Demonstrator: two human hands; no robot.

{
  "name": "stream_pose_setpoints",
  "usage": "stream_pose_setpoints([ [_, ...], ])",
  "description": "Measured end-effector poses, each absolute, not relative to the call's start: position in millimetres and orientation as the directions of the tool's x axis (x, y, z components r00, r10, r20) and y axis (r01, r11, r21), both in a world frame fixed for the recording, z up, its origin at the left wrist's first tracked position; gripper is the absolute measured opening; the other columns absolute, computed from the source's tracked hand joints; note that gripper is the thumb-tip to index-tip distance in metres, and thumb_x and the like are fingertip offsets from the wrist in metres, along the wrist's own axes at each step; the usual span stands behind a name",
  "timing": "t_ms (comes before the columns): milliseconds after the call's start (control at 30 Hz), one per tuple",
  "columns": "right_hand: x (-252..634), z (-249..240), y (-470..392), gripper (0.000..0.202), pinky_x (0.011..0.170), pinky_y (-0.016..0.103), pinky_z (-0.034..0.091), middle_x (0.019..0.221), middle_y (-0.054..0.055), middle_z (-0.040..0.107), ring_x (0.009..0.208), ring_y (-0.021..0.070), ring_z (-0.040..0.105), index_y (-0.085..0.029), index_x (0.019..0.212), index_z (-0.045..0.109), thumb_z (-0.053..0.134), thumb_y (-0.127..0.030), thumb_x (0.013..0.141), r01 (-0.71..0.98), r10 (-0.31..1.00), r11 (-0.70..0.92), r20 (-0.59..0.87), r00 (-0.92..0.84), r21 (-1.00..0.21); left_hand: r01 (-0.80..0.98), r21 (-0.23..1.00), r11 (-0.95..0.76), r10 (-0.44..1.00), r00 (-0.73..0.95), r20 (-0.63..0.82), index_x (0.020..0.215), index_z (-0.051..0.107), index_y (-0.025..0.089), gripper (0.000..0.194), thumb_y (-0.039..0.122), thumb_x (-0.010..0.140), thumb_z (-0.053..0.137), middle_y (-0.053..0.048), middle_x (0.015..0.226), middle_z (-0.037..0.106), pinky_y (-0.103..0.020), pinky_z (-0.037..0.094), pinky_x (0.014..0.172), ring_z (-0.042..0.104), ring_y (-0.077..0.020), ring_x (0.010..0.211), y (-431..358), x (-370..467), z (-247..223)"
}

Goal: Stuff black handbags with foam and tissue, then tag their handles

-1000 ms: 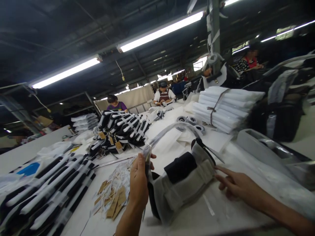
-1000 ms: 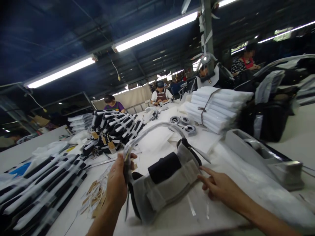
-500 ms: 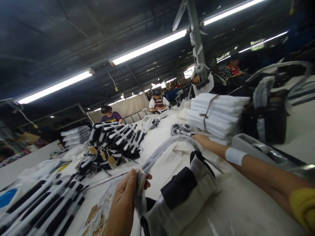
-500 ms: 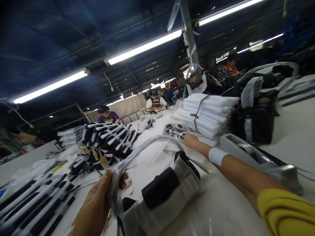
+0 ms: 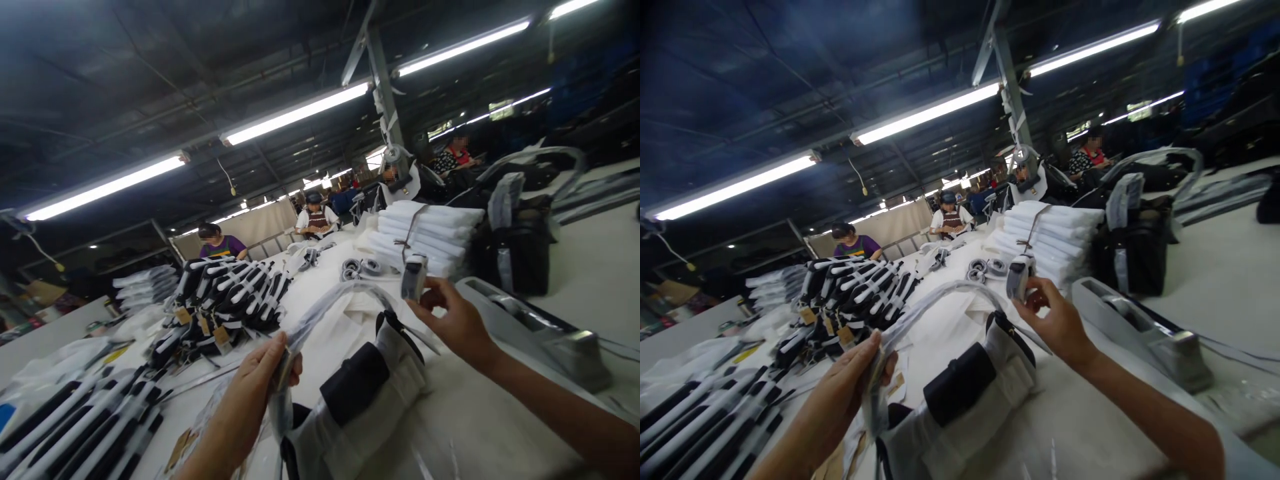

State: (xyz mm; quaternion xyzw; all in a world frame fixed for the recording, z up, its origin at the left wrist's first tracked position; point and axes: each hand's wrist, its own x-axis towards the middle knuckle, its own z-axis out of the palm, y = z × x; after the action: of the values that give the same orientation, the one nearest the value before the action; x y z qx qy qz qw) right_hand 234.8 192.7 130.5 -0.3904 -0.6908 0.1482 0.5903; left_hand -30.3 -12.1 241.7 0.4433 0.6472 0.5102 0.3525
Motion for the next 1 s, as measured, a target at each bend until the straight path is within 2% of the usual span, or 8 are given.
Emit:
stream_pose_setpoints([
  [67, 241, 126, 148, 0.041, 0.064, 0.027, 0.053, 0.071, -0.002, 0.062, 0.063, 0.0164, 0.064, -0.020, 0.117, 0.054, 0.067, -0.044, 0.086, 0.327, 0.618, 0.746, 0.786, -0.011, -0.581, 0.181, 0.981, 0.063, 0.943, -0.332, 0.000, 0.067, 0.066, 0.017, 0.050, 0.064, 0.083, 0.062, -0.003, 0.063, 0.060, -0.022, 0.035, 0.052, 0.051, -0.0128, 0.059, -12, -29, 245],
  [200, 225, 112, 91, 0.035, 0.064, 0.024, 0.053, 0.082, 0.002, 0.065, 0.064, 0.0144, 0.063, -0.021, 0.124, 0.054, 0.062, -0.029, 0.092, 0.287, 0.405, 0.897, 0.885, -0.229, -0.337, 0.105, 0.994, 0.043, 0.937, -0.349, -0.004, 0.082, 0.072, 0.016, 0.043, 0.058, 0.072, 0.076, -0.003, 0.076, 0.067, -0.023, 0.043, 0.066, 0.057, -0.0136, 0.069, -11, -31, 251],
  [300, 191, 108, 76, 0.034, 0.069, 0.027, 0.054, 0.099, 0.008, 0.070, 0.075, 0.0173, 0.068, -0.018, 0.128, 0.054, 0.057, -0.023, 0.094, 0.298, 0.300, 0.931, 0.905, -0.302, -0.209, 0.169, 0.984, 0.055, 0.924, -0.381, 0.013, 0.086, 0.074, 0.016, 0.044, 0.056, 0.068, 0.080, -0.001, 0.074, 0.066, -0.022, 0.041, 0.064, 0.056, -0.0128, 0.068, -12, -32, 255],
  [367, 165, 110, 73, 0.034, 0.071, 0.029, 0.053, 0.102, 0.009, 0.070, 0.081, 0.0200, 0.069, -0.018, 0.128, 0.056, 0.056, -0.021, 0.094, 0.319, 0.275, 0.932, 0.905, -0.323, -0.169, 0.219, 0.974, 0.057, 0.920, -0.390, 0.033, 0.085, 0.075, 0.016, 0.044, 0.055, 0.066, 0.082, -0.001, 0.075, 0.067, -0.022, 0.040, 0.064, 0.055, -0.0124, 0.068, -12, -32, 259],
  [567, 114, 124, 72, 0.036, 0.070, 0.030, 0.050, 0.096, 0.007, 0.071, 0.081, 0.0212, 0.068, -0.017, 0.129, 0.060, 0.057, -0.020, 0.093, 0.377, 0.306, 0.907, 0.910, -0.279, -0.189, 0.294, 0.954, 0.059, 0.929, -0.366, 0.056, 0.090, 0.075, 0.016, 0.047, 0.056, 0.066, 0.082, -0.001, 0.076, 0.065, -0.021, 0.037, 0.059, 0.051, -0.0099, 0.064, -12, -33, 266],
  [800, 100, 132, 72, 0.034, 0.069, 0.029, 0.048, 0.098, 0.009, 0.071, 0.080, 0.0201, 0.068, -0.016, 0.128, 0.062, 0.053, -0.024, 0.097, 0.359, 0.284, 0.913, 0.935, -0.213, -0.195, 0.330, 0.943, 0.049, 0.948, -0.313, 0.060, 0.081, 0.067, 0.016, 0.047, 0.058, 0.066, 0.082, 0.003, 0.068, 0.059, -0.019, 0.035, 0.056, 0.046, -0.0074, 0.058, -7, -37, 273],
  [900, 99, 133, 72, 0.033, 0.070, 0.030, 0.049, 0.099, 0.011, 0.071, 0.081, 0.0207, 0.068, -0.015, 0.128, 0.061, 0.051, -0.024, 0.098, 0.329, 0.271, 0.924, 0.941, -0.203, -0.195, 0.335, 0.940, 0.064, 0.966, -0.256, 0.025, 0.083, 0.068, 0.016, 0.047, 0.057, 0.067, 0.082, 0.003, 0.070, 0.060, -0.020, 0.038, 0.059, 0.049, -0.0082, 0.059, -6, -38, 279],
  [1000, 100, 136, 71, 0.033, 0.072, 0.031, 0.051, 0.098, 0.012, 0.071, 0.081, 0.0213, 0.068, -0.014, 0.128, 0.062, 0.051, -0.024, 0.099, 0.300, 0.285, 0.930, 0.934, -0.216, -0.214, 0.335, 0.938, 0.087, 0.988, -0.149, -0.038, 0.095, 0.072, 0.016, 0.048, 0.056, 0.070, 0.081, -0.002, 0.081, 0.067, -0.022, 0.042, 0.064, 0.057, -0.0113, 0.067, -6, -39, 286],
])
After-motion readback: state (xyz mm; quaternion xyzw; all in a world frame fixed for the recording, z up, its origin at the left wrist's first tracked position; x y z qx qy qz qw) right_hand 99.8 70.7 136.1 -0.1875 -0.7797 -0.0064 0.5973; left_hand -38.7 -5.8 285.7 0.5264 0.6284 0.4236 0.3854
